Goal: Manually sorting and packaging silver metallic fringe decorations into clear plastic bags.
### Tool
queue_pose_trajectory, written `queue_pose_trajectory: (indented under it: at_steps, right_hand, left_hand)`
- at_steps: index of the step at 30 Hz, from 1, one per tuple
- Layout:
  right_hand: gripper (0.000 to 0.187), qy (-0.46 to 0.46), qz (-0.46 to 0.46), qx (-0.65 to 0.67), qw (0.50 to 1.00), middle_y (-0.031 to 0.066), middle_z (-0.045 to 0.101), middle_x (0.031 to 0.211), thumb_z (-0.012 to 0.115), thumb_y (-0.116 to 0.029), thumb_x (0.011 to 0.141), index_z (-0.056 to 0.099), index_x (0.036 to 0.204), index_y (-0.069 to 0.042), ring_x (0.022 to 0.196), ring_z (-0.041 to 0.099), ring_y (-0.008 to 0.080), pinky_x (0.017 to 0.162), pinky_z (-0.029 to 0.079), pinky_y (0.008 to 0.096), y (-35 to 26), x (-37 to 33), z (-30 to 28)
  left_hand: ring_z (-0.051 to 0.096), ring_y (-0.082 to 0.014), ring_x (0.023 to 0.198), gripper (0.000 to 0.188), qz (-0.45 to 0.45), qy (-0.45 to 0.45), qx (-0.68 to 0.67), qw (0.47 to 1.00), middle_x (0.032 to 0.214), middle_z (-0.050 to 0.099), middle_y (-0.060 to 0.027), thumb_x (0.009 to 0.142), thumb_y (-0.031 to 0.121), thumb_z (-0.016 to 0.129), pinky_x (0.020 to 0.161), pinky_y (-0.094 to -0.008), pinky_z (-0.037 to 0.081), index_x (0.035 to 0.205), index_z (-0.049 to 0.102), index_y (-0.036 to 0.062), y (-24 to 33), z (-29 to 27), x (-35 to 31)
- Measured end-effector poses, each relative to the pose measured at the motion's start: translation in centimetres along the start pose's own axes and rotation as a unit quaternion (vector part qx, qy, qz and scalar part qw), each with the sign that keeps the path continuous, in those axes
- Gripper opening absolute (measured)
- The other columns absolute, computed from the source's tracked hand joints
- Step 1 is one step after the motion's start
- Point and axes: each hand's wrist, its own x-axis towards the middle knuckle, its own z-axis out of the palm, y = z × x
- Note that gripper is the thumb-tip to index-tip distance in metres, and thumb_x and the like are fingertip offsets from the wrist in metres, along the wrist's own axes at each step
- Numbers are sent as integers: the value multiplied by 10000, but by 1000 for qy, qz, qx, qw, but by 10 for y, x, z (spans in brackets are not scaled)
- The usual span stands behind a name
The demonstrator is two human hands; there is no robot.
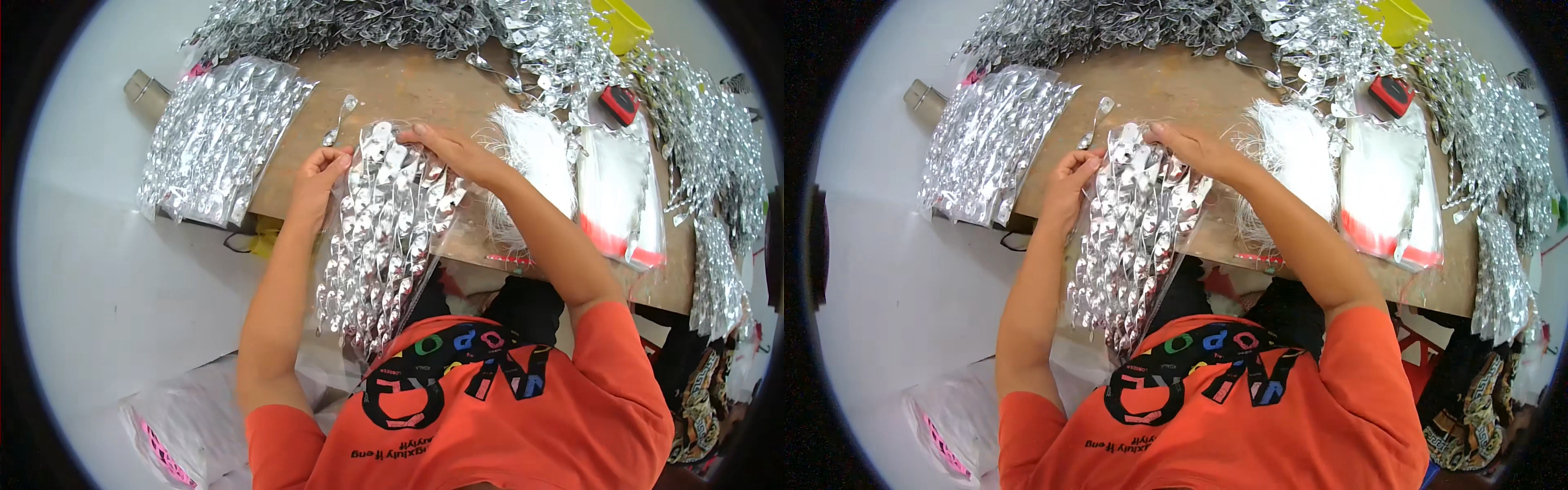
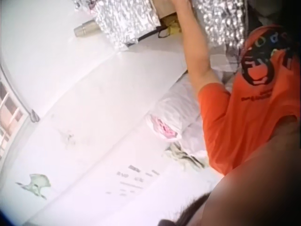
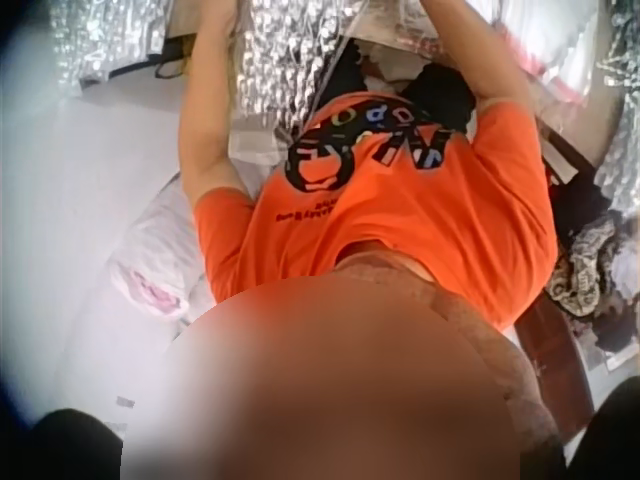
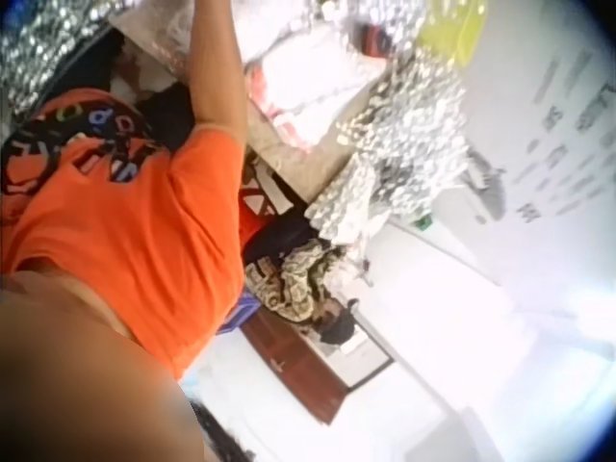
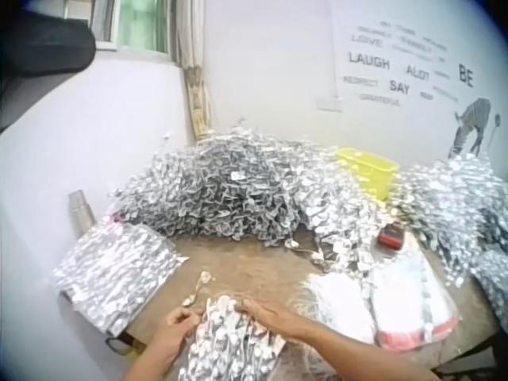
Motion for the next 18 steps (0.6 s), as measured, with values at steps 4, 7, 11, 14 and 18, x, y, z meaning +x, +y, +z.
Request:
queue_pose_trajectory:
  at_steps: [4, 7, 11, 14, 18]
  right_hand:
    - [604, 78, -48, -23, 996, 111, 511, 1326, 321, -508, 970, 495, 1319, -46, 1224, 455, 210, 1025, 334, 326, 13, 32, -7]
    - [613, 4, -63, -55, 996, 102, 470, 1368, 324, -514, 969, 470, 1339, -48, 1253, 423, 209, 1045, 314, 325, -3, 45, 7]
    - [630, -84, -28, -24, 996, 95, 449, 1388, 330, -527, 964, 476, 1330, -36, 1263, 414, 196, 1058, 305, 320, -16, 38, 13]
    - [569, 31, -46, -26, 998, 109, 444, 1394, 385, -454, 968, 477, 1322, -18, 1280, 404, 200, 1060, 307, 321, -3, 17, -14]
    - [490, 189, -96, -118, 970, 134, 451, 1387, 454, -327, 956, 464, 1322, 0, 1275, 421, 221, 1065, 300, 328, 12, -46, -17]
  left_hand:
    - [572, -105, 893, 84, 7, -18, -12, 1000, 1129, 616, -98, 879, 99, 617, 817, -248, 453, 915, 588, 29, 0, 5, 3]
    - [575, -109, 916, 115, 11, -15, -33, 999, 1065, 622, -82, 869, 98, 632, 847, -248, 445, 935, 593, 12, -1, 5, 1]
    - [578, -117, 920, 103, 5, -2, 11, 1000, 1064, 623, -80, 877, 95, 619, 848, -251, 456, 934, 591, 14, 1, 6, -2]
    - [574, -109, 895, 93, 24, -10, 16, 1000, 1082, 621, -76, 884, 100, 610, 823, -247, 464, 928, 587, 22, 0, 5, 2]
    - [568, -110, 908, 95, 16, -8, 1, 1000, 1083, 622, -82, 881, 100, 612, 834, -249, 460, 929, 593, 20, 4, 8, -1]
